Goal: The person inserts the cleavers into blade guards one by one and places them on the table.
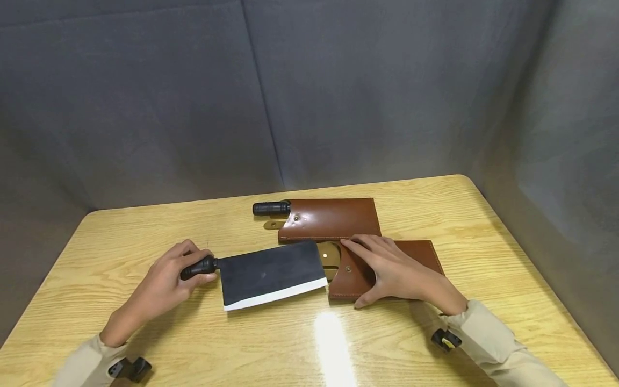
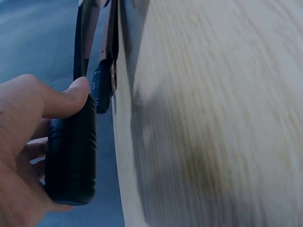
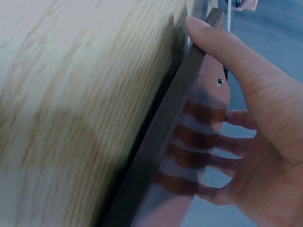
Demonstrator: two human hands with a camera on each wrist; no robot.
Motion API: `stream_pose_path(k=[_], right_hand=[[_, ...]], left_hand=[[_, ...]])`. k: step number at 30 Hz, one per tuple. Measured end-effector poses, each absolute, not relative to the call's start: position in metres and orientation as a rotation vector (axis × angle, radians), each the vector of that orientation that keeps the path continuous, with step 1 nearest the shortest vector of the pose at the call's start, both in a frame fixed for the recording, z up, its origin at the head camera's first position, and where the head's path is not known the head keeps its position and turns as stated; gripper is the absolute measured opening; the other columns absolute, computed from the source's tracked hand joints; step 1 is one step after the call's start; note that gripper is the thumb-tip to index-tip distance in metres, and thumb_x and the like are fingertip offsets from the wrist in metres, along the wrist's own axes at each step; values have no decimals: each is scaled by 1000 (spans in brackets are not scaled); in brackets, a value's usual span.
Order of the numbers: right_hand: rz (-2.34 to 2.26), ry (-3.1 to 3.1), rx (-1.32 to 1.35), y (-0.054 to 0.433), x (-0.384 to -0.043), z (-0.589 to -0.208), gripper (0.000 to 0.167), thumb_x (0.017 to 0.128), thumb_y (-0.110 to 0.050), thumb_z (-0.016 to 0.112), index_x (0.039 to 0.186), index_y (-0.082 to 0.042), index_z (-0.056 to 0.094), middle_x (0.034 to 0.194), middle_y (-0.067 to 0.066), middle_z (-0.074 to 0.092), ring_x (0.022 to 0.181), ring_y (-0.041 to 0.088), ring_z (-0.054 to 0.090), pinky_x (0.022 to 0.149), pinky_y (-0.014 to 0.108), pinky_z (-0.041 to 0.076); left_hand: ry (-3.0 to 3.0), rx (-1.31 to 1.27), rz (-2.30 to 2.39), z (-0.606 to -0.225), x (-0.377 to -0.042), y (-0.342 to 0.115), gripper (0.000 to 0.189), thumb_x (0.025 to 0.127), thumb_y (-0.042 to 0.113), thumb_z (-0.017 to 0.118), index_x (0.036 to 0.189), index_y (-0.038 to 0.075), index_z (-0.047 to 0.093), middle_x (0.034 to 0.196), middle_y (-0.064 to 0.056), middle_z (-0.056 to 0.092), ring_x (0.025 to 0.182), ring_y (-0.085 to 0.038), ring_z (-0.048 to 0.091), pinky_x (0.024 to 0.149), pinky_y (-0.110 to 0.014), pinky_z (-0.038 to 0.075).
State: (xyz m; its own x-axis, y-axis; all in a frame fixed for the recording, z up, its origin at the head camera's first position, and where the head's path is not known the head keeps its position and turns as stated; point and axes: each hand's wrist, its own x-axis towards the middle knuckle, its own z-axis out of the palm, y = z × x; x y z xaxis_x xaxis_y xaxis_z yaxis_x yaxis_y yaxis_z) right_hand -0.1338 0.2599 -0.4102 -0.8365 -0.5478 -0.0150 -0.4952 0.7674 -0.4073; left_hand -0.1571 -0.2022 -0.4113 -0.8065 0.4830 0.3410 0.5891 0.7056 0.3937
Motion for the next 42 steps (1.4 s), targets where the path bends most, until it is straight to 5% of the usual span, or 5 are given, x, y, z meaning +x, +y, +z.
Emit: stream_pose_path(k=[8, 28, 42], right_hand=[[-592, 2857, -866, 255, -132, -409, 122, 70, -63, 91, 164, -10, 33, 162, 24, 35, 148, 45, 37, 117, 73, 23], [-623, 2869, -813, 251, -127, -411, 124, 71, -65, 89, 166, -16, 27, 163, 21, 34, 149, 43, 36, 117, 75, 22], [-586, 2888, -873, 245, -130, -412, 122, 70, -60, 92, 164, -9, 32, 162, 23, 35, 149, 45, 35, 118, 74, 21]], left_hand=[[-2671, -794, -714, -414, -154, -197, 49, 84, 16, 89, 124, -7, 73, 97, -2, 56, 81, -14, 46, 61, -24, 41], [-2699, -759, -678, -419, -149, -188, 46, 84, 17, 89, 124, -3, 74, 100, -2, 59, 85, -16, 48, 72, -34, 40], [-2654, -866, -688, -418, -154, -186, 45, 83, 16, 90, 121, -3, 75, 98, 1, 60, 82, -12, 48, 75, -35, 38]])
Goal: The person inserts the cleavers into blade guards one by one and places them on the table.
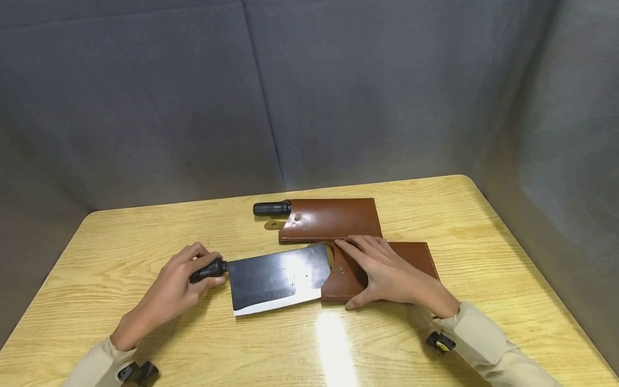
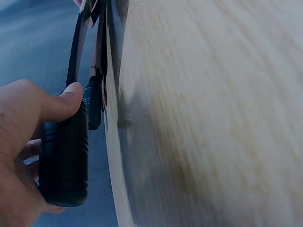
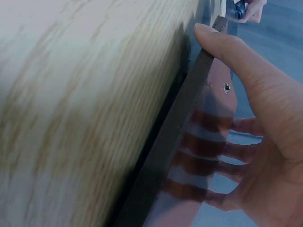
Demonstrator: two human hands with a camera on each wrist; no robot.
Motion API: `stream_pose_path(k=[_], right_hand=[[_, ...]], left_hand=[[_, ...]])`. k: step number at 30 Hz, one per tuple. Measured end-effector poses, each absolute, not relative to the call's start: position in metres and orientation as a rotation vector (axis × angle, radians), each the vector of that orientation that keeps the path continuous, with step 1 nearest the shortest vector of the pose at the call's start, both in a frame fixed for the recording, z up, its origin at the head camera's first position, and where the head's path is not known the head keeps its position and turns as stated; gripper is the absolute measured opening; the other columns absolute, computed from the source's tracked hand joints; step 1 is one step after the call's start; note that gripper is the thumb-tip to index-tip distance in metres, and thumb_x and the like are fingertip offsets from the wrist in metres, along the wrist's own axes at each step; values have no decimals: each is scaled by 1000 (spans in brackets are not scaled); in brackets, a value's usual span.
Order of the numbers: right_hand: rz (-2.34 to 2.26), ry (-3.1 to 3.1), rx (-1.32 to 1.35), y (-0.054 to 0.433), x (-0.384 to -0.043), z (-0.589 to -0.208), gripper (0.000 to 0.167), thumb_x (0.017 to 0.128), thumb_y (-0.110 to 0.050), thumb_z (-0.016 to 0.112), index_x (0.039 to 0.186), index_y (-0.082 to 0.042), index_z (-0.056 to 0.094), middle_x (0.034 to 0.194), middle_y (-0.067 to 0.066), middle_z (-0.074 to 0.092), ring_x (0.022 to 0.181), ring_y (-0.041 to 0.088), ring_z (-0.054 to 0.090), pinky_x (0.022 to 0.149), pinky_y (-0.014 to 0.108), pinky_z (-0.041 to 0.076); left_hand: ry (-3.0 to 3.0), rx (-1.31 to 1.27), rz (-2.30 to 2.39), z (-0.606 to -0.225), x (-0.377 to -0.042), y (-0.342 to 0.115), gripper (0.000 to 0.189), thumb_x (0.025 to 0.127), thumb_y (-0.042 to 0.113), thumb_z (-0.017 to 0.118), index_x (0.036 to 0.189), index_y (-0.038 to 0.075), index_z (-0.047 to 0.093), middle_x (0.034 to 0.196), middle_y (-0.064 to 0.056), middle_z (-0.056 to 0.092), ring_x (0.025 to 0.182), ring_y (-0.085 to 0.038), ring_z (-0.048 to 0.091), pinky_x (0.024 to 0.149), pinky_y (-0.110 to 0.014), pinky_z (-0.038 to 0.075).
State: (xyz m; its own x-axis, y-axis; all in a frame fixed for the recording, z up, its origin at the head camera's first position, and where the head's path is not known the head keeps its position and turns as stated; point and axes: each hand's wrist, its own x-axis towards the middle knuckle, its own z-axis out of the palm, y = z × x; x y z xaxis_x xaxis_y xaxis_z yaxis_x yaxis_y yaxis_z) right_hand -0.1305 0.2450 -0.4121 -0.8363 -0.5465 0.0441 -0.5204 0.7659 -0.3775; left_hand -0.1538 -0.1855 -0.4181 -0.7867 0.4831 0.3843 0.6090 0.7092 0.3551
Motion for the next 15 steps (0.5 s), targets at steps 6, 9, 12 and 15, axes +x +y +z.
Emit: stream_pose_path(k=[6, 9, 12, 15], right_hand=[[-566, 2904, -901, 244, -132, -414, 122, 68, -58, 94, 163, -9, 34, 162, 23, 36, 148, 44, 36, 118, 73, 20], [-556, 2902, -931, 241, -132, -414, 121, 68, -58, 94, 163, -10, 35, 162, 21, 37, 148, 43, 36, 118, 72, 22], [-545, 2885, -1002, 236, -132, -415, 120, 68, -56, 95, 163, -11, 36, 161, 20, 39, 148, 42, 37, 117, 70, 26], [-528, 2878, -1064, 231, -132, -417, 121, 67, -56, 96, 163, -11, 36, 160, 20, 40, 148, 41, 38, 117, 69, 27]], left_hand=[[-2670, -876, -694, -417, -158, -186, 46, 83, 16, 90, 121, -4, 75, 100, 1, 62, 87, -14, 50, 75, -34, 37], [-2682, -878, -688, -416, -159, -187, 45, 83, 16, 90, 121, -3, 76, 101, 1, 62, 87, -15, 51, 74, -34, 38], [-2679, -891, -676, -415, -158, -185, 44, 82, 15, 91, 120, -1, 76, 102, 0, 62, 88, -15, 52, 75, -35, 38], [-2663, -905, -644, -415, -158, -180, 45, 82, 16, 91, 120, -1, 76, 102, -2, 63, 88, -17, 53, 76, -36, 40]])
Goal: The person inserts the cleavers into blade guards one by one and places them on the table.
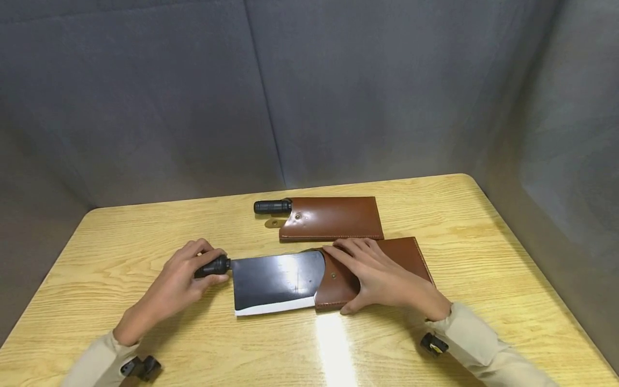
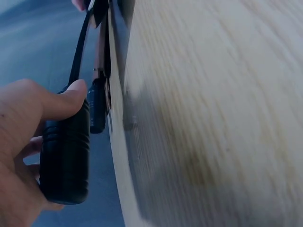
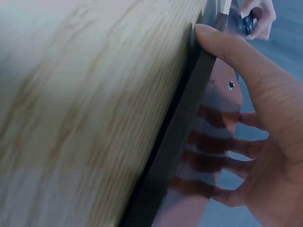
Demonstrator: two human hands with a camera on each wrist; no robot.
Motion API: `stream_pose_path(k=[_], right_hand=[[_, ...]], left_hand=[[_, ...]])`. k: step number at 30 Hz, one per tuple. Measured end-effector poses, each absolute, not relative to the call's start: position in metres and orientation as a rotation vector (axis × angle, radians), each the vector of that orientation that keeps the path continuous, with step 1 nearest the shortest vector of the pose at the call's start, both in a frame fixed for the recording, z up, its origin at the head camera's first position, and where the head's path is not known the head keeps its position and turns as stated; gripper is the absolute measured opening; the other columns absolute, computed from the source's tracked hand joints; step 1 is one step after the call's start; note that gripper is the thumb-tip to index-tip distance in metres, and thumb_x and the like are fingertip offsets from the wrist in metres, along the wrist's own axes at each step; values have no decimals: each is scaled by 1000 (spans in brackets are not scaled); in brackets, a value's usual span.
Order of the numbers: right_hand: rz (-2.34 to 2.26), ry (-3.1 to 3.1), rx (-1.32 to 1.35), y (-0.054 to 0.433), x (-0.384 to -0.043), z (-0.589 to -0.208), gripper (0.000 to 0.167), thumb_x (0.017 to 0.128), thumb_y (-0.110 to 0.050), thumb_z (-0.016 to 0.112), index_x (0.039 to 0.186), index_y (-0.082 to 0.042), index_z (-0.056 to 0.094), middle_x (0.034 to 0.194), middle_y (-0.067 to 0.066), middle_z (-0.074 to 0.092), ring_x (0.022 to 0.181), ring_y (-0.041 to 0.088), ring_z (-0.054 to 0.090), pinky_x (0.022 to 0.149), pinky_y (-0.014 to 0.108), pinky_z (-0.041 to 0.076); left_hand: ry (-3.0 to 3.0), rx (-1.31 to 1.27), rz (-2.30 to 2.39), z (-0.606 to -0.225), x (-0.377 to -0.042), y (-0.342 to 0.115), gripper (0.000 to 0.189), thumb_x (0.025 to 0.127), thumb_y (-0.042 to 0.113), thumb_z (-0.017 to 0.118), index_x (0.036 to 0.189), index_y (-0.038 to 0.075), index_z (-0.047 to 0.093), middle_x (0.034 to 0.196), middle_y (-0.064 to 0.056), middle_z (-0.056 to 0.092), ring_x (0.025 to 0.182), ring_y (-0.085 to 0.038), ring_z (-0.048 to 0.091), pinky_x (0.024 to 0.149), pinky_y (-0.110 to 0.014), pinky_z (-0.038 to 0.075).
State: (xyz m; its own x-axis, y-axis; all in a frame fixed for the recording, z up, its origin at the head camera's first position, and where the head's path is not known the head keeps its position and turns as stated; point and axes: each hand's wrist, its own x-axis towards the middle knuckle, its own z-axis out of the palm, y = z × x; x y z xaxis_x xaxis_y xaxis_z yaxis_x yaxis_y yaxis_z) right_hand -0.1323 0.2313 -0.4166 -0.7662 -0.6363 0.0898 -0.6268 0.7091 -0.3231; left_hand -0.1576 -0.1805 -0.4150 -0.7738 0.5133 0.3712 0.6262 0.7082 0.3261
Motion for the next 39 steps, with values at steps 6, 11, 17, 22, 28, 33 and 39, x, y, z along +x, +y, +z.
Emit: stream_pose_path(k=[6, 11, 17, 22, 28, 33, 39], right_hand=[[-496, 2902, -1097, 226, -133, -419, 123, 65, -55, 97, 163, -12, 36, 159, 20, 41, 147, 41, 39, 117, 69, 28], [-506, 2901, -1130, 222, -133, -421, 122, 65, -54, 97, 162, -12, 36, 157, 20, 42, 145, 40, 41, 116, 70, 30], [-495, 2882, -1175, 212, -134, -420, 121, 67, -56, 95, 163, -14, 36, 157, 17, 43, 145, 38, 41, 117, 69, 30], [-496, 2896, -1152, 210, -134, -419, 122, 65, -55, 96, 163, -14, 36, 157, 18, 43, 145, 38, 41, 118, 68, 29], [-515, 2892, -1153, 209, -135, -420, 124, 66, -58, 95, 164, -15, 33, 157, 15, 43, 145, 36, 42, 118, 68, 30], [-539, 2890, -1141, 206, -135, -418, 124, 66, -59, 95, 164, -16, 33, 156, 11, 44, 144, 34, 43, 117, 68, 31], [-541, 2879, -1123, 202, -134, -416, 122, 67, -59, 94, 165, -17, 33, 158, 17, 42, 146, 38, 42, 117, 70, 29]], left_hand=[[-2641, -889, -546, -414, -157, -174, 45, 81, 19, 92, 119, 1, 75, 104, -5, 64, 88, -21, 55, 77, -41, 45], [-2581, -889, -410, -412, -157, -175, 46, 81, 26, 92, 119, 3, 77, 104, -7, 69, 90, -26, 64, 85, -47, 45], [-2550, -887, -296, -412, -154, -176, 46, 80, 17, 92, 121, 4, 77, 107, -9, 71, 95, -28, 68, 89, -51, 44], [-2557, -885, -285, -411, -154, -175, 46, 79, 10, 91, 123, 4, 76, 109, -10, 71, 98, -30, 68, 88, -51, 44], [-2557, -888, -337, -411, -154, -174, 44, 80, 9, 90, 122, 2, 76, 110, -10, 70, 98, -31, 67, 88, -53, 44], [-2582, -884, -461, -411, -153, -169, 42, 83, 6, 88, 123, 0, 75, 109, -10, 68, 98, -30, 64, 90, -54, 42], [-2600, -874, -512, -410, -153, -165, 42, 84, 3, 86, 124, -1, 74, 110, -10, 67, 100, -30, 62, 90, -53, 40]])
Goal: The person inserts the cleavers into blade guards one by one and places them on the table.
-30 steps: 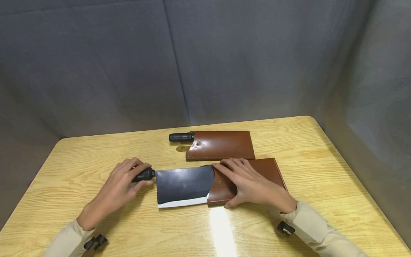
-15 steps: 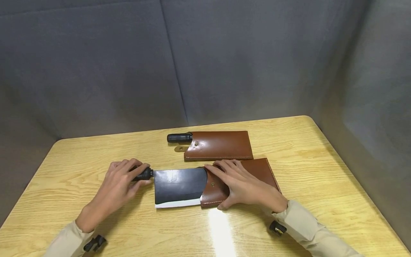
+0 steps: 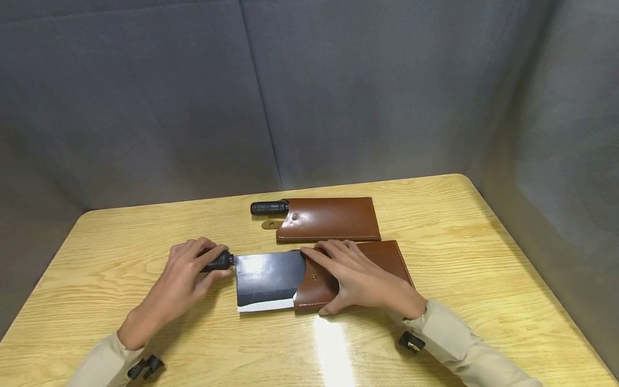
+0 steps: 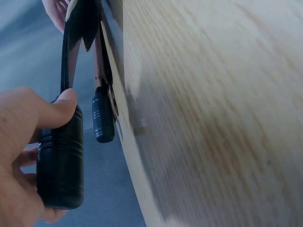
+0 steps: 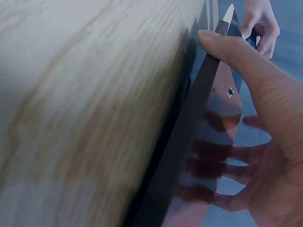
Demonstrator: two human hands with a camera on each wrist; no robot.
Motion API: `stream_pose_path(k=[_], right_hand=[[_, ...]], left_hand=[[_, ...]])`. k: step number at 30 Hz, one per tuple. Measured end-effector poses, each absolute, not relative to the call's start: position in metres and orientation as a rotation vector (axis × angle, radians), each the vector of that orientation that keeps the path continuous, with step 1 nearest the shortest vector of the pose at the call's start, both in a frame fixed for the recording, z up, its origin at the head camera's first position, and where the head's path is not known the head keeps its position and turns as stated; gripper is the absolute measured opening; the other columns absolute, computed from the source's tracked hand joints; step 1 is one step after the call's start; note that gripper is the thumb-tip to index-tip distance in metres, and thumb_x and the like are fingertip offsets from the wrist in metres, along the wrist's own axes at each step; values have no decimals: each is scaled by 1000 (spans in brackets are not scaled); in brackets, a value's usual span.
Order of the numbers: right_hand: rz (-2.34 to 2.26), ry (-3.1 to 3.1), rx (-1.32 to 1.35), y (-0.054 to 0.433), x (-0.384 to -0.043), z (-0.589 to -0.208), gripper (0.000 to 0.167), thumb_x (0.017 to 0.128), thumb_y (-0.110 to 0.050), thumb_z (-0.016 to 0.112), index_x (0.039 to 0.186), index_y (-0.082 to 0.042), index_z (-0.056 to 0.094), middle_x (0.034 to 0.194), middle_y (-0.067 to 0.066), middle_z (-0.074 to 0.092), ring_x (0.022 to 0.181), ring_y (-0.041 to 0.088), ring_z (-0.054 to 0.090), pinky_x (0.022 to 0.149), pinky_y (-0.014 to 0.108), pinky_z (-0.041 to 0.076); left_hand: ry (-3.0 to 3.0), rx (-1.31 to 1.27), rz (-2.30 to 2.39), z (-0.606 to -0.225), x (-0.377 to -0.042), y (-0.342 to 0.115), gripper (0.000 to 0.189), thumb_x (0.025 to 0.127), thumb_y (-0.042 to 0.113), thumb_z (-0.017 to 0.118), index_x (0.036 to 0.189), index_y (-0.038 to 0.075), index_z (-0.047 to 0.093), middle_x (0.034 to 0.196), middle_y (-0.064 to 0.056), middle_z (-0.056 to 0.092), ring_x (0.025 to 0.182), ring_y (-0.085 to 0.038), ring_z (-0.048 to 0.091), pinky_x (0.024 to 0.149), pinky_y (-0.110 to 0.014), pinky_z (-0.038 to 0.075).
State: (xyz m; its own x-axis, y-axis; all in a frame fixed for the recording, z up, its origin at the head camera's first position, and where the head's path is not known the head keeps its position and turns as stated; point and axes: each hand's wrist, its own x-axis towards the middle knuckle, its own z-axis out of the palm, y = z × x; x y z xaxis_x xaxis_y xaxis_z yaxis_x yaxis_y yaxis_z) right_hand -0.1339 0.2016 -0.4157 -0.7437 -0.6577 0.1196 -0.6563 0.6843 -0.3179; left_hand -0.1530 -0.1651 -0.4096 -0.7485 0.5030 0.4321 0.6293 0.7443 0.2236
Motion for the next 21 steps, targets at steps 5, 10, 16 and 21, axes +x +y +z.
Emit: stream_pose_path(k=[5, 10, 16, 21], right_hand=[[-543, 2877, -1111, 200, -134, -417, 121, 69, -60, 93, 166, -22, 32, 160, 18, 41, 149, 37, 39, 118, 70, 27], [-536, 2872, -1130, 197, -135, -416, 123, 69, -59, 93, 166, -17, 30, 157, 18, 43, 146, 39, 42, 117, 69, 29], [-526, 2738, -1047, 196, -133, -411, 127, 76, -63, 87, 169, -15, 16, 164, 19, 30, 152, 39, 31, 120, 71, 17], [-489, 2715, -943, 209, -131, -411, 136, 69, -67, 87, 169, -14, 11, 167, 25, 21, 155, 45, 22, 119, 75, 10]], left_hand=[[-2606, -866, -513, -410, -153, -165, 41, 84, 3, 85, 123, -1, 74, 108, -9, 67, 96, -27, 57, 90, -54, 40], [-2598, -882, -496, -408, -154, -167, 41, 84, 4, 86, 124, 0, 74, 107, -8, 67, 93, -25, 55, 88, -53, 39], [-2604, -902, -457, -407, -155, -170, 43, 84, 6, 87, 124, -1, 74, 110, -8, 67, 95, -26, 56, 90, -57, 40], [-2620, -895, -473, -408, -155, -172, 43, 85, 7, 86, 125, -1, 73, 111, -8, 67, 95, -25, 55, 90, -56, 40]])
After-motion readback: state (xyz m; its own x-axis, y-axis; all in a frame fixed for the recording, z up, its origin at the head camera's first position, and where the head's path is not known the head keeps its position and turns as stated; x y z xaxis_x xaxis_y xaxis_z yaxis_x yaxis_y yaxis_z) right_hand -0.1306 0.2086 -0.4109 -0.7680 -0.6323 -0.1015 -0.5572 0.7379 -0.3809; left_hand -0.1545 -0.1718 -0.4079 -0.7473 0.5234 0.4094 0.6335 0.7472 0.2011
